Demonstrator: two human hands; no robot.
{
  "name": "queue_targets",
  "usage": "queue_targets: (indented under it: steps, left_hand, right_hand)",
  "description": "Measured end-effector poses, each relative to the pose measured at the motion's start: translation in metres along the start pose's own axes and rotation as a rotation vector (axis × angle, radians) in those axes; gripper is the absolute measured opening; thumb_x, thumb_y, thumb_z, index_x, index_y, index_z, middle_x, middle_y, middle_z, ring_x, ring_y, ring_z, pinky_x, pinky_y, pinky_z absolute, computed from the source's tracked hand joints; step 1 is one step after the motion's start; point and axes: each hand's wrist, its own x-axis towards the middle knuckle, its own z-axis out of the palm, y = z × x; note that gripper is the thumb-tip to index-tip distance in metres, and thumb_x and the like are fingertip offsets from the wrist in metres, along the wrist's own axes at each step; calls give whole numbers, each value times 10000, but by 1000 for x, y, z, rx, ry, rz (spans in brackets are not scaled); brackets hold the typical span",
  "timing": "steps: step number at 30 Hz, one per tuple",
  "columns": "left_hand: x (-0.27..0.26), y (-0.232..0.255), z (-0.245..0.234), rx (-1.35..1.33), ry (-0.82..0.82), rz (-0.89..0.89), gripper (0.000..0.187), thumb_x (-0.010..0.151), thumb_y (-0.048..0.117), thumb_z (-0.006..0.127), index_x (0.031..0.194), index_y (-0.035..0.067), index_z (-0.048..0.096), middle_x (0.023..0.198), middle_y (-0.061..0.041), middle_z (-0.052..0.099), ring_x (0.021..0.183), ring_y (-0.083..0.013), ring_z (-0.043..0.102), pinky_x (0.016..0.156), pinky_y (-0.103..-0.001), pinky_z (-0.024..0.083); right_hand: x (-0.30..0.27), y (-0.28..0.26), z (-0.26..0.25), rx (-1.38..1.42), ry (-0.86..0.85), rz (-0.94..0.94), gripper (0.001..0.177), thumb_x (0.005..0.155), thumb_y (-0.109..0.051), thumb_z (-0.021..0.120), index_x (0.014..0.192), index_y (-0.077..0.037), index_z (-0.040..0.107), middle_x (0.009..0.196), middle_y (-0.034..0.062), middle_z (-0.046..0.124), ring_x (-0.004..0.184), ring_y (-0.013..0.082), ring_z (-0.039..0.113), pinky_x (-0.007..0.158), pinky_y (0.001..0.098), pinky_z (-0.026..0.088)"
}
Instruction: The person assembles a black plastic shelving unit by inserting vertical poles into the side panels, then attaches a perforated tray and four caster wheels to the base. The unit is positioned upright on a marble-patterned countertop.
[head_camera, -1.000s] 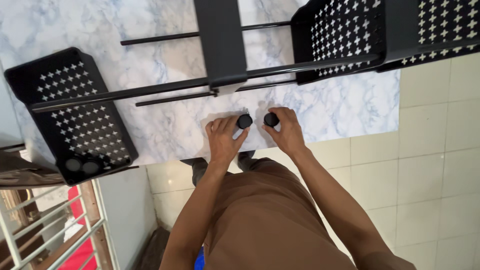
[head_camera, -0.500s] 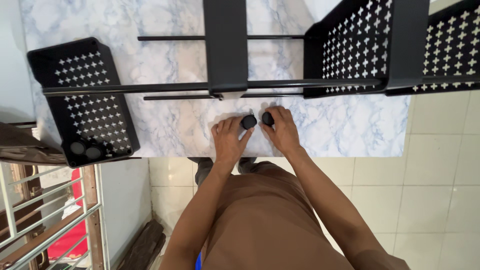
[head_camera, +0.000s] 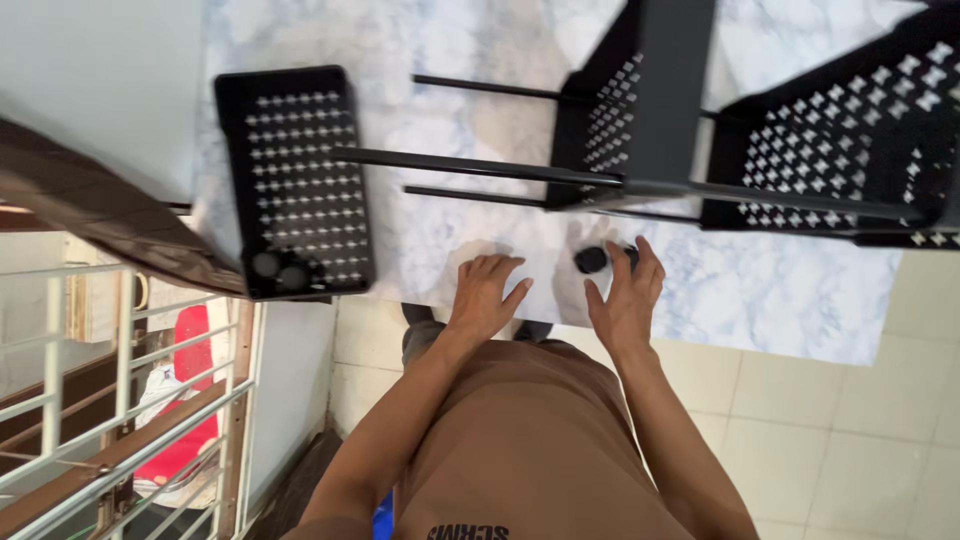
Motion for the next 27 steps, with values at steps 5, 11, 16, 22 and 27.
queue_targets:
  steps: [5,11,16,22,27]
  left_hand:
    - [-24,-42,-78,-32,16,-91,220,964,192,648,1123,73,743,1078,-120,735,998,-294,667,926,-427,478]
    - [-58,-102,-181,-69,194,-177,207,939,134,677,1119,58,748,998,-134,730,790,-311,685,738,-416,546]
    - [-87,-148,-251,224,299,-144,229,917,51,661,1133,63,734,1070,-107,730,977,-330,678,853,-449,495]
    - [-92,-182,-282,417,63,-128,472,792,102,728,1261,60,698,1224,-100,693,1087,-317,629,896,-448,447]
    - [-91,-192,-274,536,75,-111,474,798,150,746,1263,68,703,1230,-90,704,1069,-297,630,905,-426,453]
  right_hand:
    - [5,-88,27,208,6,-160,398,878,-96,754,1262,-66,658,1416,193,541,1332,428,458,1130,524,373]
    - [17,-202,66,407,-136,-294,212,914,-81,712,1122,-47,698,1164,123,687,1141,342,606,991,422,494]
    - [25,-278,116,500,-444,-229,243,917,-103,700,1155,-59,710,1096,117,678,984,306,660,830,396,554]
    - [25,-338,191,304,-476,-363,404,834,-165,790,1197,-33,671,1091,189,643,975,387,664,809,462,561]
    - [21,-352,228,163,-518,-295,505,815,-200,799,1234,16,618,1173,263,617,1003,440,675,833,472,578]
